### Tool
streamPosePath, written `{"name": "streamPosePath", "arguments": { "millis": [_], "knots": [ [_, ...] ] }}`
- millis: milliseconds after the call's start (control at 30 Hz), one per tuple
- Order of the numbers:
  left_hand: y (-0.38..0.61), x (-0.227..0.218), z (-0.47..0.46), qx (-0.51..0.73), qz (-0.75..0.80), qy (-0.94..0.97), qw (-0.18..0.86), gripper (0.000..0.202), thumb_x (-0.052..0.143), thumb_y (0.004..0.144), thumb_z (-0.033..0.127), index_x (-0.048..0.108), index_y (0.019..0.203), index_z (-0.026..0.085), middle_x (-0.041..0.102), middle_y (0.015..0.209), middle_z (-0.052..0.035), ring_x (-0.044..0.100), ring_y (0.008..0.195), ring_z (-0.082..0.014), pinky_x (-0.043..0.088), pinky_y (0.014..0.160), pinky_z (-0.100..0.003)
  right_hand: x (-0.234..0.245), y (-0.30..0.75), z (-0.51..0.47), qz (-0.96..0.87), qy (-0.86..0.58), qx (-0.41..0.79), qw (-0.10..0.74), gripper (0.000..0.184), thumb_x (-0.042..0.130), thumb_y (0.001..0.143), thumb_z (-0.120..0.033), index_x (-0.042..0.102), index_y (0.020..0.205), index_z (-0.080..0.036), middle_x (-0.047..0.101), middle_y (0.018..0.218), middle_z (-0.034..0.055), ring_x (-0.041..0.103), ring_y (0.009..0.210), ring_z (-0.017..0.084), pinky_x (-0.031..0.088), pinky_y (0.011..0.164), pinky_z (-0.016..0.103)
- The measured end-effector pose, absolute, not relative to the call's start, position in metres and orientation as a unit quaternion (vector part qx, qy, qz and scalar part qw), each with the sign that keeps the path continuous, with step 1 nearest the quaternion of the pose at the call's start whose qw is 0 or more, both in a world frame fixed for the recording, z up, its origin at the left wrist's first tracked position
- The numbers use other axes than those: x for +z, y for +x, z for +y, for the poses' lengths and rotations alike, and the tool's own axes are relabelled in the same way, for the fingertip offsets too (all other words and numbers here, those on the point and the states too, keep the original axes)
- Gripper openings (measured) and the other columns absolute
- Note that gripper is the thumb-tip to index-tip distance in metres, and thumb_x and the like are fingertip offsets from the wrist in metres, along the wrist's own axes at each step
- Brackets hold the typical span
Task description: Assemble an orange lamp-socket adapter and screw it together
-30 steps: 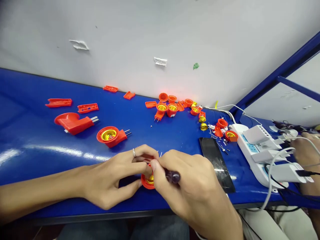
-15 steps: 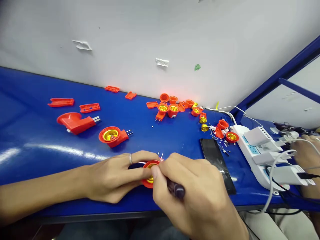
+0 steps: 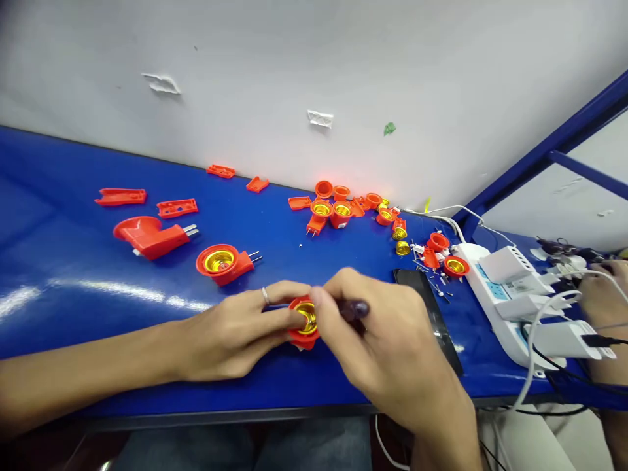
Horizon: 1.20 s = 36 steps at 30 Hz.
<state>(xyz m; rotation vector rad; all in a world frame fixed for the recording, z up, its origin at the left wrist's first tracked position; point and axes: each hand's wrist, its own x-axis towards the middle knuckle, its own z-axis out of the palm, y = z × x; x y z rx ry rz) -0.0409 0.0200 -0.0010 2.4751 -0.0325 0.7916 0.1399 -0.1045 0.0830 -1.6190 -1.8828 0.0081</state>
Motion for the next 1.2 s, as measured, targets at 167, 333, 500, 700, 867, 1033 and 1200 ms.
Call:
{"name": "streamPosePath", "arguments": {
  "millis": [167,333,500,700,867,1033,1200],
  "knots": [
    [-0.035,-0.002,0.019,0.305,-0.029,0.875,0.375,0.018,0.056,0.101,0.01,0.068,0.112,0.018,0.068,0.125,-0.01,0.072,0.097,-0.0153,0.061,0.087,-0.025,0.081,0.146,-0.1,-0.707,-0.635,0.03,0.311,0.034,0.049,0.105,-0.028,0.05,0.071,-0.022,0.046,0.054,-0.0084,0.041,0.044,0.005,0.031,0.046,0.022],
    [-0.033,-0.002,0.017,0.314,-0.051,0.881,0.35,0.013,0.061,0.1,0.012,0.071,0.106,0.016,0.073,0.119,-0.0105,0.071,0.106,-0.0211,0.06,0.094,-0.032,0.077,0.144,-0.102,-0.714,-0.624,0.056,0.313,0.034,0.05,0.104,-0.025,0.047,0.071,-0.023,0.045,0.057,-0.0086,0.04,0.046,0.005,0.031,0.047,0.021],
    [-0.034,-0.002,0.017,0.336,-0.045,0.879,0.334,0.012,0.063,0.099,0.014,0.068,0.11,0.016,0.076,0.109,-0.008,0.072,0.1,-0.0212,0.056,0.102,-0.037,0.075,0.144,-0.104,-0.712,-0.62,0.078,0.319,0.033,0.051,0.104,-0.024,0.048,0.072,-0.023,0.047,0.059,-0.009,0.041,0.048,0.005,0.032,0.049,0.02],
    [-0.037,-0.001,0.017,0.311,-0.031,0.887,0.34,0.017,0.067,0.097,0.013,0.064,0.113,0.017,0.075,0.109,-0.0055,0.07,0.094,-0.0178,0.05,0.098,-0.036,0.073,0.146,-0.108,-0.713,-0.617,0.096,0.32,0.03,0.051,0.105,-0.025,0.051,0.075,-0.023,0.049,0.061,-0.009,0.043,0.05,0.005,0.033,0.049,0.02],
    [-0.036,-0.001,0.019,0.307,-0.045,0.892,0.33,0.015,0.065,0.098,0.014,0.063,0.112,0.017,0.076,0.111,-0.0073,0.071,0.102,-0.0204,0.048,0.097,-0.037,0.068,0.147,-0.108,-0.704,-0.613,0.122,0.338,0.032,0.051,0.105,-0.023,0.048,0.073,-0.023,0.049,0.06,-0.0103,0.043,0.049,0.004,0.034,0.05,0.018],
    [-0.036,-0.002,0.018,0.319,-0.043,0.885,0.336,0.013,0.064,0.099,0.014,0.064,0.111,0.017,0.076,0.107,-0.009,0.072,0.098,-0.0203,0.054,0.094,-0.037,0.063,0.145,-0.109,-0.703,-0.624,0.084,0.331,0.032,0.051,0.105,-0.026,0.049,0.073,-0.023,0.046,0.062,-0.0089,0.04,0.051,0.005,0.033,0.051,0.02],
    [-0.036,-0.002,0.016,0.353,-0.043,0.876,0.325,0.013,0.062,0.1,0.015,0.066,0.113,0.015,0.078,0.109,-0.0104,0.074,0.099,-0.0207,0.059,0.102,-0.039,0.064,0.147,-0.11,-0.706,-0.613,0.113,0.336,0.033,0.051,0.104,-0.024,0.05,0.071,-0.022,0.051,0.061,-0.0071,0.044,0.051,0.006,0.035,0.05,0.021]
  ]
}}
